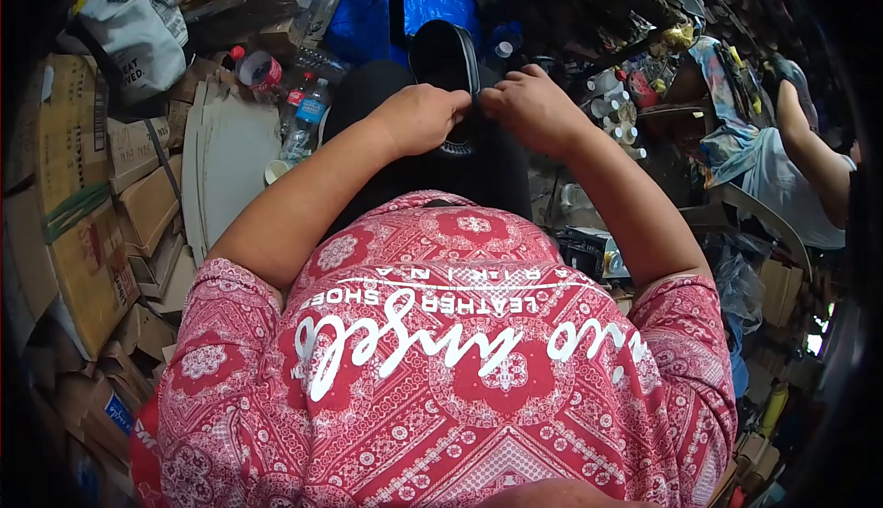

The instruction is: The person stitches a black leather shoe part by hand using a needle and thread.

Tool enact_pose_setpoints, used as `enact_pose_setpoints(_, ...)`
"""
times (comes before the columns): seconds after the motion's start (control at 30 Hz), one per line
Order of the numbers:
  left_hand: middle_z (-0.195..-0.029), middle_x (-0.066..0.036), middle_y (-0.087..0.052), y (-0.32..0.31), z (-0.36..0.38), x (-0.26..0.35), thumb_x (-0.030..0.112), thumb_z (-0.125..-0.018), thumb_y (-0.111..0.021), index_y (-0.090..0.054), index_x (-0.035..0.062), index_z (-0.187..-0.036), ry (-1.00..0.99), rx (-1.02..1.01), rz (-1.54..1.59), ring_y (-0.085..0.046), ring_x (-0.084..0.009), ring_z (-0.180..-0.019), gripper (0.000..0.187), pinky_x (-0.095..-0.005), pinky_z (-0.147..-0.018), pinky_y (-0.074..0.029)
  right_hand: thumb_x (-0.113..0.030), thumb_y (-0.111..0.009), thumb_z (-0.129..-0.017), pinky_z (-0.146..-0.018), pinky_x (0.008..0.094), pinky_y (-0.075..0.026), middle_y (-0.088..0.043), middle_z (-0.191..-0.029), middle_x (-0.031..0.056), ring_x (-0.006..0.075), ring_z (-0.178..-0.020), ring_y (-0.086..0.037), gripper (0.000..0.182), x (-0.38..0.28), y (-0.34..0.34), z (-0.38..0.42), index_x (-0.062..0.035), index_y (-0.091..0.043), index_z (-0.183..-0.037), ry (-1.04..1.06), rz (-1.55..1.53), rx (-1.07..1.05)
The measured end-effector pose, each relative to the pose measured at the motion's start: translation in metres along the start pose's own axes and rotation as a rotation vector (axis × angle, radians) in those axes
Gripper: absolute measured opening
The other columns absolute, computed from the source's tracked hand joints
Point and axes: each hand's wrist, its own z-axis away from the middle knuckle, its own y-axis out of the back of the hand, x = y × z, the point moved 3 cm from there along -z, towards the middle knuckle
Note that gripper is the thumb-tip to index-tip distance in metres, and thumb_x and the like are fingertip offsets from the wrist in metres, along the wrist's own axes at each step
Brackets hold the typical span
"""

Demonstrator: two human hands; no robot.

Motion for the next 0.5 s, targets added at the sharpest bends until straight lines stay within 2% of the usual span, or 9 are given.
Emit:
enact_pose_setpoints(0.03, -0.083, -0.020, -0.063, 0.002, 0.003, -0.002, 0.012, -0.085, -0.054, -0.055, 0.0048, -0.092, 0.003, 0.002, -0.001, -0.060, -0.0394, -0.084, 0.010, -0.0464, -0.072, -0.047, -0.021, -0.058, -0.083, -0.083, 0.0386, -0.039, -0.063, -0.084, 0.0030, 0.0223, -0.089, -0.061, 0.011, -0.002, -0.002, -0.002, -0.0158, -0.062, -0.092, 0.028, -0.004, -0.091)
enact_pose_setpoints(0.2, -0.082, -0.019, -0.060, 0.012, 0.030, -0.012, 0.009, -0.083, -0.053, -0.052, 0.0048, -0.090, -0.153, 0.053, -0.099, -0.059, -0.0386, -0.082, 0.008, -0.0454, -0.069, -0.046, -0.016, -0.057, -0.081, -0.082, 0.0397, -0.040, -0.063, -0.079, 0.0039, 0.0242, -0.088, -0.060, 0.008, 0.011, -0.012, 0.013, -0.0143, -0.059, -0.088, 0.055, -0.169, 0.038)
enact_pose_setpoints(0.27, -0.082, -0.018, -0.061, 0.020, 0.057, -0.026, 0.009, -0.084, -0.052, -0.053, 0.0059, -0.089, -0.092, 0.082, -0.101, -0.060, -0.0381, -0.082, 0.006, -0.0450, -0.070, -0.046, -0.013, -0.057, -0.080, -0.084, 0.0417, -0.039, -0.063, -0.077, 0.0047, 0.0272, -0.085, -0.060, 0.007, 0.026, -0.018, 0.029, -0.0137, -0.057, -0.087, -0.022, -0.156, 0.041)
enact_pose_setpoints(0.3, -0.082, -0.018, -0.062, 0.026, 0.072, -0.034, 0.009, -0.084, -0.051, -0.055, 0.0069, -0.088, -0.036, 0.110, -0.103, -0.060, -0.0376, -0.083, 0.006, -0.0447, -0.070, -0.047, -0.010, -0.061, -0.078, -0.082, 0.0396, -0.042, -0.063, -0.077, 0.0071, 0.0298, -0.082, -0.059, 0.011, 0.040, -0.026, 0.042, -0.0125, -0.058, -0.088, -0.055, -0.209, 0.089)
enact_pose_setpoints(0.37, -0.079, -0.018, -0.060, 0.040, 0.096, -0.049, 0.006, -0.084, -0.054, -0.055, 0.0075, -0.087, 0.050, 0.155, 0.049, -0.059, -0.0358, -0.080, 0.004, -0.0409, -0.069, -0.047, -0.009, -0.064, -0.080, -0.078, 0.0350, -0.046, -0.062, -0.073, 0.0046, 0.0234, -0.080, -0.061, 0.014, 0.059, -0.030, 0.064, -0.0101, -0.059, -0.093, -0.375, -0.512, 0.027)
enact_pose_setpoints(0.4, -0.078, -0.013, -0.062, 0.046, 0.102, -0.049, 0.006, -0.087, -0.056, -0.056, 0.0063, -0.085, 0.220, 0.168, 0.186, -0.061, -0.0298, -0.077, 0.002, -0.0369, -0.071, -0.047, -0.009, -0.064, -0.080, -0.078, 0.0350, -0.046, -0.062, -0.073, 0.0046, 0.0234, -0.080, -0.061, 0.014, 0.061, -0.031, 0.068, -0.0101, -0.059, -0.093, -0.378, -0.513, 0.020)
enact_pose_setpoints(0.43, -0.078, -0.013, -0.062, 0.050, 0.100, -0.048, 0.006, -0.087, -0.056, -0.056, 0.0063, -0.085, 0.223, 0.171, 0.191, -0.061, -0.0298, -0.077, 0.002, -0.0369, -0.071, -0.047, -0.011, -0.065, -0.083, -0.077, 0.0330, -0.047, -0.062, -0.076, 0.0030, 0.0193, -0.081, -0.061, 0.014, 0.069, -0.033, 0.072, -0.0091, -0.060, -0.095, -0.553, -0.888, 0.075)
enact_pose_setpoints(0.47, -0.079, -0.011, -0.063, 0.055, 0.096, -0.048, 0.008, -0.090, -0.055, -0.057, 0.0062, -0.084, 0.202, 0.262, 0.426, -0.062, -0.0264, -0.078, 0.006, -0.0350, -0.075, -0.047, -0.014, -0.066, -0.085, -0.077, 0.0311, -0.049, -0.061, -0.078, 0.0014, 0.0152, -0.082, -0.060, 0.015, 0.073, -0.036, 0.074, -0.0082, -0.061, -0.098, -0.723, -1.262, 0.133)
enact_pose_setpoints(0.5, -0.079, -0.008, -0.064, 0.058, 0.092, -0.049, 0.011, -0.092, -0.055, -0.058, 0.0060, -0.083, 0.177, 0.353, 0.660, -0.063, -0.0231, -0.079, 0.010, -0.0331, -0.078, -0.048, -0.014, -0.066, -0.085, -0.077, 0.0311, -0.049, -0.061, -0.078, 0.0014, 0.0152, -0.082, -0.060, 0.015, 0.071, -0.037, 0.068, -0.0082, -0.061, -0.098, -0.718, -1.258, 0.130)
